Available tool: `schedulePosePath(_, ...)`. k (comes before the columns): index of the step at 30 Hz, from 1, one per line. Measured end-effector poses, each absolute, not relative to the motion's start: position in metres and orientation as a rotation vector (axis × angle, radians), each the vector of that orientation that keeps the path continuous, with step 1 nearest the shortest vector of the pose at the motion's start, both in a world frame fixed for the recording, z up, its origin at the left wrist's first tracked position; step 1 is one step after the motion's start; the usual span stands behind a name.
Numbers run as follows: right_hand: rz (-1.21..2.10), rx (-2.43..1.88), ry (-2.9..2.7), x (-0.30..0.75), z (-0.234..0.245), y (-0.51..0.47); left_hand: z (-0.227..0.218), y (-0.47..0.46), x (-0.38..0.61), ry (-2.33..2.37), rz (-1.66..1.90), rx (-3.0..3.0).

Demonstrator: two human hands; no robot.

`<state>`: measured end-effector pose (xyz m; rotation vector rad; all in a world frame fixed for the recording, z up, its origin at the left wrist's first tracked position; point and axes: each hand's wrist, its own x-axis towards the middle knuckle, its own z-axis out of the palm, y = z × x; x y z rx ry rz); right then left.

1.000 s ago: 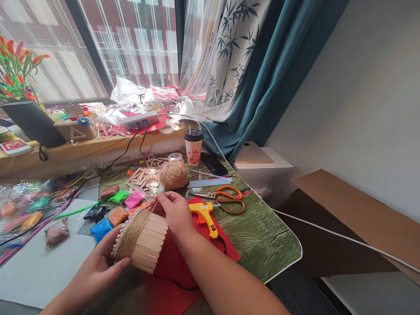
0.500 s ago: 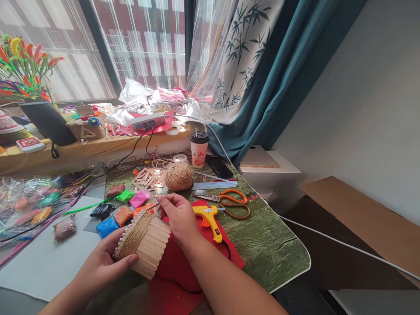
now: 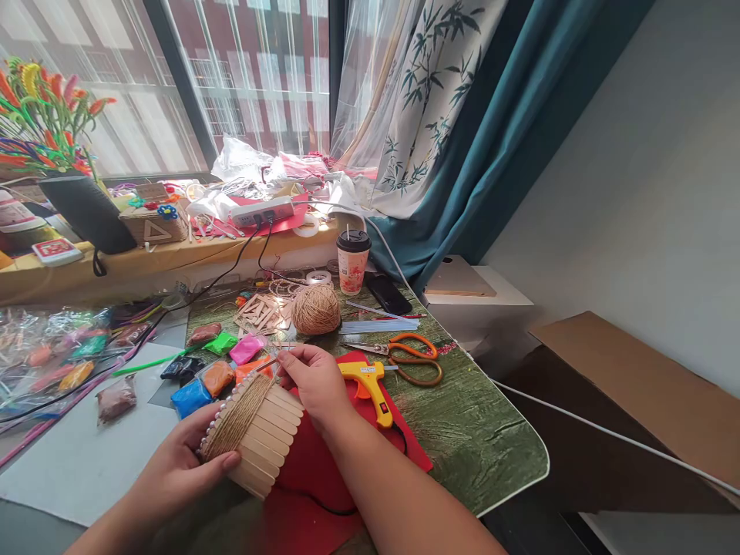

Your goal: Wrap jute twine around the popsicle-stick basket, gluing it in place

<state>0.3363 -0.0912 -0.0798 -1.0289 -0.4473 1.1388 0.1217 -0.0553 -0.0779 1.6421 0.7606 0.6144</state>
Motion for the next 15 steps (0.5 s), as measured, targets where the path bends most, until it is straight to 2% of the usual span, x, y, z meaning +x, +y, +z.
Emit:
schedulePosePath(10, 1.248, -0.913, -0.378, 0.331, -0.075, -0.096, -0.087, -0.061, 0.120, 0.871, 0.739, 1.572)
schedulePosePath(15, 1.256, -0.898, -0.330, 0.327, -0.072, -0.098, -0.078, -0.062, 0.127, 0.819, 0.724, 1.554)
